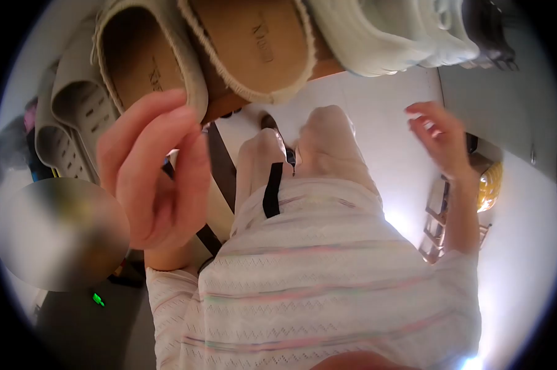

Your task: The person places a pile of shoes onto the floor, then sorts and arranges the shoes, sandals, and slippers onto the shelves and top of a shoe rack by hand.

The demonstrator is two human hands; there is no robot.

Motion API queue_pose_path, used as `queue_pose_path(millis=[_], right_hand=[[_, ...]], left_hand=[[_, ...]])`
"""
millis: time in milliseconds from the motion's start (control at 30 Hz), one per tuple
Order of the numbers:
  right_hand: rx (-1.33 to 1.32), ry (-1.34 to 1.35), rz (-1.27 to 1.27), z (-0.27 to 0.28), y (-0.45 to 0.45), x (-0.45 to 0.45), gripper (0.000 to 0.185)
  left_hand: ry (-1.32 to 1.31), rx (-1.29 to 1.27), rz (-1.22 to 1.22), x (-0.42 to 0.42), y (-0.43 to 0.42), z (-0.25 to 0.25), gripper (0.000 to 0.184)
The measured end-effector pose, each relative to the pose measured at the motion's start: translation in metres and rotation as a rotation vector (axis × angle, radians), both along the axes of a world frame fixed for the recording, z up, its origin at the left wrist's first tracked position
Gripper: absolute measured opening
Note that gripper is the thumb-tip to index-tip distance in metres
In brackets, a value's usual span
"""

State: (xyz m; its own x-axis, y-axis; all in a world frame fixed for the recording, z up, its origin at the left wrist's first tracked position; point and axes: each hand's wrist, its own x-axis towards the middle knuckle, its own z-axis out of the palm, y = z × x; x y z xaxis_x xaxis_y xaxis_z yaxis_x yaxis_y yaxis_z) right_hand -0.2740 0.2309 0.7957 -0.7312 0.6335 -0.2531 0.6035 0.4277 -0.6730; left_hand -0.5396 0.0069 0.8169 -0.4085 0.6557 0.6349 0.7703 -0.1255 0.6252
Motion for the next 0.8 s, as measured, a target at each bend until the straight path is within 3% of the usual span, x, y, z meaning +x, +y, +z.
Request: queue_pose_path(millis=[100,233,267,400,467,600,667,800], right_hand=[[-0.064,-0.105,0.192,-0.064,0.008,0.015,0.016],[-0.223,-0.437,0.237,-0.113,0.018,0.049,0.017],[-0.235,-0.49,0.267,-0.125,0.022,0.061,0.018],[-0.266,-0.607,0.475,-0.174,0.048,0.102,0.019],[-0.313,-0.661,0.587,-0.197,0.063,0.114,0.024],[-0.45,-0.629,0.798,-0.218,0.09,0.118,0.037],[-0.396,-0.673,0.957,-0.223,0.101,0.123,0.036],[-0.228,-0.755,1.257,-0.239,0.121,0.14,0.023]], left_hand=[[-0.111,0.05,0.159,0.007,-0.018,-0.008,0.02],[-0.158,-0.059,0.237,0.027,-0.03,-0.009,0.021],[-0.072,-0.104,0.204,0.033,-0.029,-0.006,0.022],[-0.162,-0.207,0.057,0.082,-0.01,-0.01,0.023],[-0.166,-0.32,0.092,0.11,0.004,-0.036,0.022],[-0.44,-0.658,0.237,0.184,0.008,-0.135,0.025],[-0.543,-0.854,0.241,0.232,0.004,-0.179,0.023],[-0.739,-1.183,0.201,0.32,0.004,-0.195,0.023]])
